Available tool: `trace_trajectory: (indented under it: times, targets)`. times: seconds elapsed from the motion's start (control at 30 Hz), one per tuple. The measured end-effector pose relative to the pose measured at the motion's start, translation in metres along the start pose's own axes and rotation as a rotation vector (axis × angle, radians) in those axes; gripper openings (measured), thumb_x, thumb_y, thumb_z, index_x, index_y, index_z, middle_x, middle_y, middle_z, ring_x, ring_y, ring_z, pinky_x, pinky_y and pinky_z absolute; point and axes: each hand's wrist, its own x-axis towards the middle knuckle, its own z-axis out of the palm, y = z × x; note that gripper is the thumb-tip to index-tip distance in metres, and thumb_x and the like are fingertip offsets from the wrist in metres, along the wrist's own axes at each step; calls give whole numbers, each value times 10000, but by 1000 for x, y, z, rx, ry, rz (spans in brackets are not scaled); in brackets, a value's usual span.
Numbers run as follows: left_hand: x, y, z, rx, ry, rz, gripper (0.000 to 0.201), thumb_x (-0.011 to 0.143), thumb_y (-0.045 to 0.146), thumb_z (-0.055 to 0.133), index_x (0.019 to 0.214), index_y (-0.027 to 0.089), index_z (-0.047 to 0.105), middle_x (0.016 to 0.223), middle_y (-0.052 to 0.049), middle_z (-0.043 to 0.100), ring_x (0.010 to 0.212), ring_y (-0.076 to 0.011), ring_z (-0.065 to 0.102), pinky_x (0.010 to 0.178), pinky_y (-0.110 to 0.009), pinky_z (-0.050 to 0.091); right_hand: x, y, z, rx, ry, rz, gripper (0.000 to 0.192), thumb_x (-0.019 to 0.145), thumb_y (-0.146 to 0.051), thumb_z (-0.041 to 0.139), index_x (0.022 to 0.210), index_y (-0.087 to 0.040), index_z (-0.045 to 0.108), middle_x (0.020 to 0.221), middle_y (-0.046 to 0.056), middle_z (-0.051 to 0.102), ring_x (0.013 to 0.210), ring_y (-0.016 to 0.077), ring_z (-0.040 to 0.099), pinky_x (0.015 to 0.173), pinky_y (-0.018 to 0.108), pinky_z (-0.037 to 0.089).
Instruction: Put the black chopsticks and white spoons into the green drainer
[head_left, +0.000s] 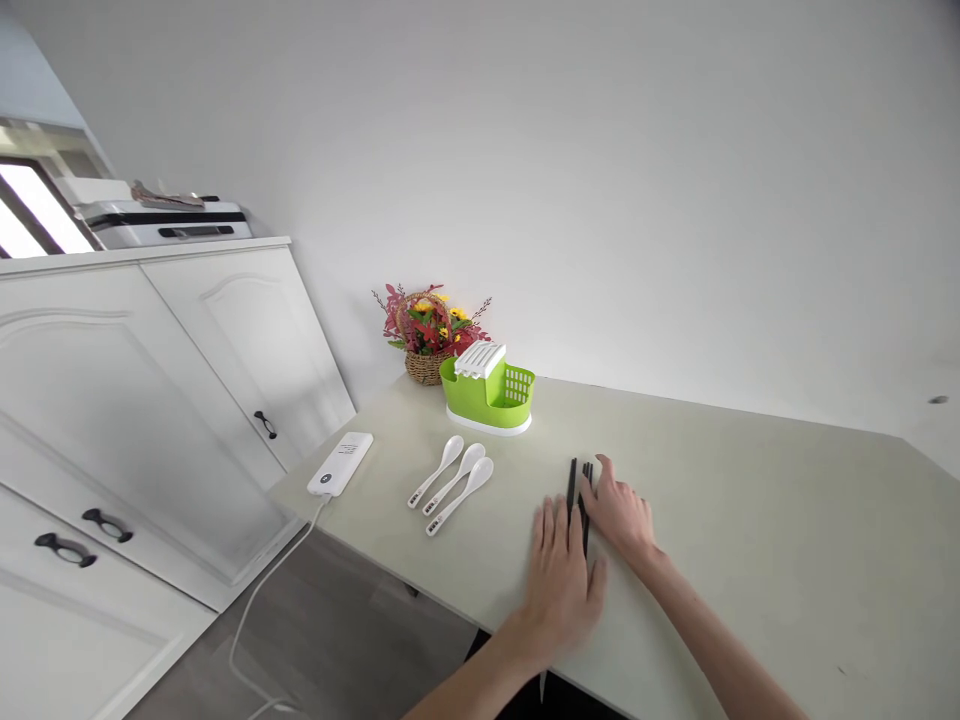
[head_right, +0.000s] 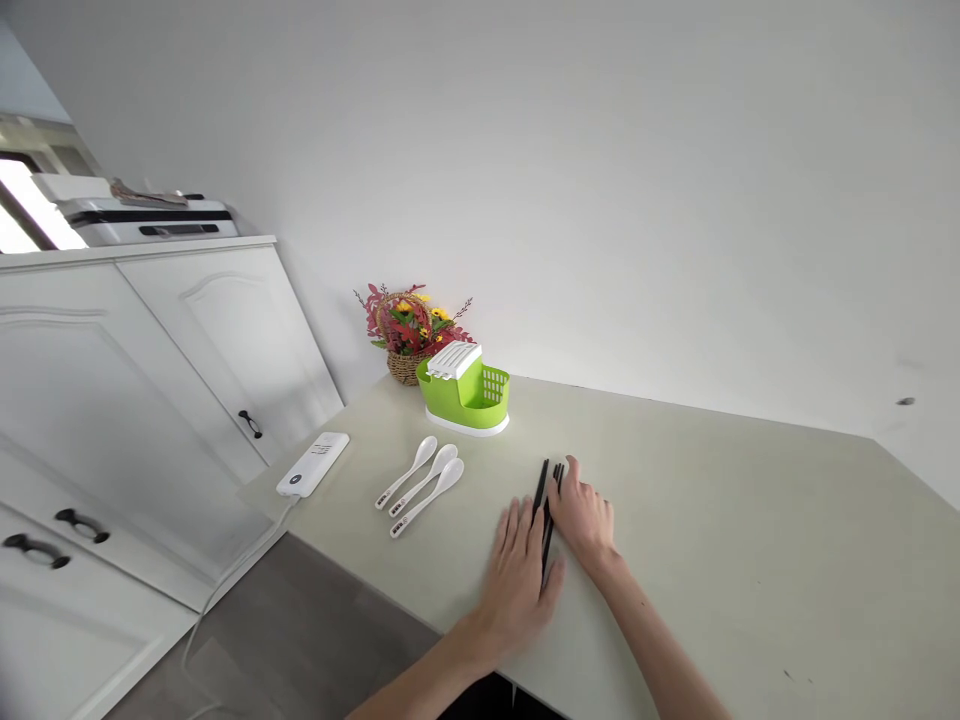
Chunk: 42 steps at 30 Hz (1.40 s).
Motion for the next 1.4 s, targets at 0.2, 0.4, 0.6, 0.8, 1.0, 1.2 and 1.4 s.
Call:
trace_trajectory:
  times: [0.2, 0.4, 0.6, 0.8, 1.0, 1.2, 1.4]
  targets:
    - [7, -56, -76, 92, 209, 6, 448, 1047, 311, 428, 1469, 164, 439, 1577, -176, 434, 1545, -323, 270, 1231, -566, 312, -17, 53, -14, 229, 1, -107, 570, 1009, -506, 290, 1476, -183, 342, 674, -36, 623, 638, 198, 608, 688, 312, 477]
    - [-6, -146, -117, 428, 133, -252, 902, 876, 662, 626, 1489, 53, 366, 1498, -311, 439, 1428, -465, 380, 1154, -668, 292, -32, 93, -14, 607, 91, -44, 551, 933, -600, 451, 1337, -229, 506, 636, -51, 605, 571, 176, 548, 625, 309, 458]
    - [-6, -164, -113, 460, 36, -275, 785, 926, 640, 560, 1500, 135, 379, 1360, -211, 573, 1258, -365, 533, 1054, -502, 440, -34, 86, -14, 563, 109, -47, 525, 911, -612, 445, 1254, -233, 564, 599, -50, 596, 549, 178, 545, 620, 314, 450]
    - [14, -155, -108, 527, -4, -266, 500, 1026, 472, 444, 1335, 88, 530, 1165, -192, 622, 1099, -331, 595, 942, -439, 488, -35, 87, -15, 529, 113, -59, 489, 929, -593, 421, 1223, -231, 570, 617, -41, 609, 551, 180, 555, 630, 315, 450]
    - [25, -143, -104, 531, -126, -302, 257, 1063, 298, 404, 1110, 139, 601, 1034, -145, 678, 964, -275, 667, 795, -345, 503, -33, 88, -13, 507, 103, -63, 431, 942, -568, 417, 1193, -257, 578, 611, -56, 583, 561, 181, 546, 642, 313, 449]
    - [29, -134, -103, 340, -135, -384, 276, 1083, 253, 313, 1050, 166, 572, 951, -125, 709, 865, -253, 715, 687, -298, 466, -37, 83, -16, 488, 93, -82, 419, 949, -563, 403, 1124, -251, 621, 617, -34, 587, 556, 182, 544, 605, 313, 444]
    - [32, -81, -82, -162, 0, -329, 269, 1079, 329, 319, 927, 210, 506, 738, -50, 643, 677, -216, 659, 620, -288, 412, -58, 17, -25, 744, -55, -272, 546, 930, -657, 499, 1262, -229, 559, 949, 47, 662, 637, 166, 613, 630, 320, 510]
